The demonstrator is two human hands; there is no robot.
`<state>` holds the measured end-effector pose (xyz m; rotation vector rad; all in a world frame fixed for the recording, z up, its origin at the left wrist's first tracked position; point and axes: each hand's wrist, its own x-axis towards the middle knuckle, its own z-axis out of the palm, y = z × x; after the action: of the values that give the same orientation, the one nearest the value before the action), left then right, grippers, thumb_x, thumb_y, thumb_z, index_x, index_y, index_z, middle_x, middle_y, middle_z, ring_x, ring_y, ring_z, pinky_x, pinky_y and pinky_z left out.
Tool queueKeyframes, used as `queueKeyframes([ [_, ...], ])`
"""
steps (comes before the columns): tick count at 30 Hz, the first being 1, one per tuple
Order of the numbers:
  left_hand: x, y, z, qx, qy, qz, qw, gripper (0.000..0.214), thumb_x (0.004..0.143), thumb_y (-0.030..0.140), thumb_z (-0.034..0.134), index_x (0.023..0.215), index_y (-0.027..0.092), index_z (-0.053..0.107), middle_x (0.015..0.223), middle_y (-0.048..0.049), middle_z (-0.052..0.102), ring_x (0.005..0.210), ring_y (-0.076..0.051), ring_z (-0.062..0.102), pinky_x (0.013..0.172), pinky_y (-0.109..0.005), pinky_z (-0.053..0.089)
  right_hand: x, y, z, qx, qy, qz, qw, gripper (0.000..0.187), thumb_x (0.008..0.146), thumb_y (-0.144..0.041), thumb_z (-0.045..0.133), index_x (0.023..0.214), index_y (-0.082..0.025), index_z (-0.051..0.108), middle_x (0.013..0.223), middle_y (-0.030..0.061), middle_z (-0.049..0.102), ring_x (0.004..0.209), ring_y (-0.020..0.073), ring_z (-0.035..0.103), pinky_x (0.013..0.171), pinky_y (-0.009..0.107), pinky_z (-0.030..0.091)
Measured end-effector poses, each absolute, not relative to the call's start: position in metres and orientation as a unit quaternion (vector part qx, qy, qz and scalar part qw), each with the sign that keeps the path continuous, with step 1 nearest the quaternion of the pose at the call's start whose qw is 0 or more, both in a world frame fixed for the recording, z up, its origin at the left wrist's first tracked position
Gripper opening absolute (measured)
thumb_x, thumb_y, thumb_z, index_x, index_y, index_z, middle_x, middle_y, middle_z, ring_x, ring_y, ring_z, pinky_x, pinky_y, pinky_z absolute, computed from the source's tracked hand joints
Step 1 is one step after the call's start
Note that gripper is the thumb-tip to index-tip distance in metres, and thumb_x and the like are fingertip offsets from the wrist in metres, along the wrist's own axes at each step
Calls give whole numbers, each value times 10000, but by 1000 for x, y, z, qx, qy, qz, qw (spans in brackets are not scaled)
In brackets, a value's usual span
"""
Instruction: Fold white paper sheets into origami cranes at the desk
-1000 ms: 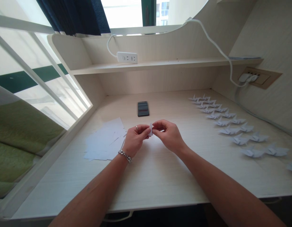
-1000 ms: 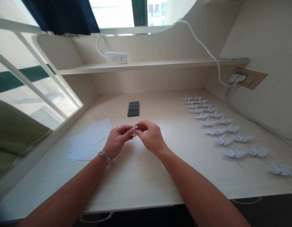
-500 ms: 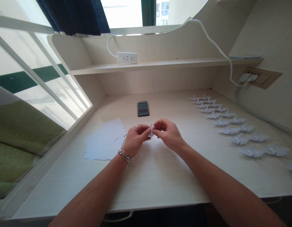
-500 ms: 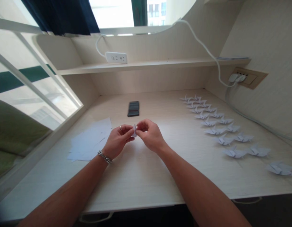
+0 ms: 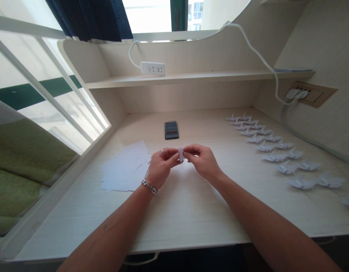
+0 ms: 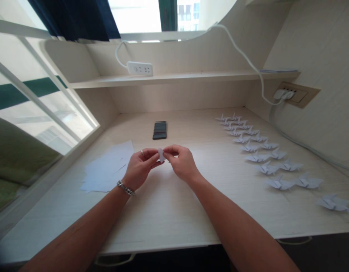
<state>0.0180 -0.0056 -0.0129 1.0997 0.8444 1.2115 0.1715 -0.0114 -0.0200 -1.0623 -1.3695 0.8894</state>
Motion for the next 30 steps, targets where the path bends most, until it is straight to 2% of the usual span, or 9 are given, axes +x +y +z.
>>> queueKeyframes([
  [4, 18, -6, -12, 466, 361, 526, 613, 286, 607, 259, 841, 808, 107, 706, 777, -61, 728, 767, -170, 685, 859, -395, 550, 171, -14, -19, -473, -587, 357, 552, 160, 765, -326, 667, 800, -170, 663, 723, 31, 676, 648, 156, 620, 602, 286, 511],
  [9, 18, -6, -12, 464, 353, 529, 617, 255, 663, 284, 811, 812, 105, 706, 792, -63, 727, 807, -172, 683, 913, -435, 531, 170, -17, -17, -466, -598, 366, 540, 224, 765, -370, 684, 860, -167, 671, 809, 58, 704, 751, 184, 656, 706, 319, 532],
  [12, 18, -5, -13, 473, 355, 526, 611, 241, 682, 297, 799, 785, 105, 694, 749, -47, 713, 783, -161, 677, 910, -442, 534, 169, -19, -16, -470, -617, 341, 531, 210, 750, -342, 702, 873, -175, 669, 814, 50, 704, 758, 183, 659, 715, 314, 532],
  [17, 17, -4, -15, 473, 370, 525, 603, 251, 667, 313, 806, 764, 117, 684, 736, -22, 696, 769, -147, 668, 886, -421, 549, 169, -21, -17, -487, -637, 298, 518, 136, 818, -300, 618, 864, -187, 679, 815, 46, 710, 760, 178, 661, 729, 313, 524],
  [23, 18, -6, -12, 487, 391, 513, 589, 267, 662, 333, 804, 762, 105, 708, 742, -55, 717, 786, -165, 679, 903, -402, 541, 169, -23, -14, -491, -650, 275, 510, 150, 779, -316, 666, 864, -192, 673, 783, 37, 706, 721, 173, 660, 682, 295, 528],
  [30, 21, -6, -11, 481, 410, 529, 567, 279, 658, 331, 795, 759, 106, 667, 725, -43, 703, 763, -167, 680, 872, -407, 554, 167, -22, -15, -504, -650, 265, 504, 119, 817, -271, 597, 866, -202, 680, 817, 42, 719, 749, 179, 664, 695, 302, 523],
])
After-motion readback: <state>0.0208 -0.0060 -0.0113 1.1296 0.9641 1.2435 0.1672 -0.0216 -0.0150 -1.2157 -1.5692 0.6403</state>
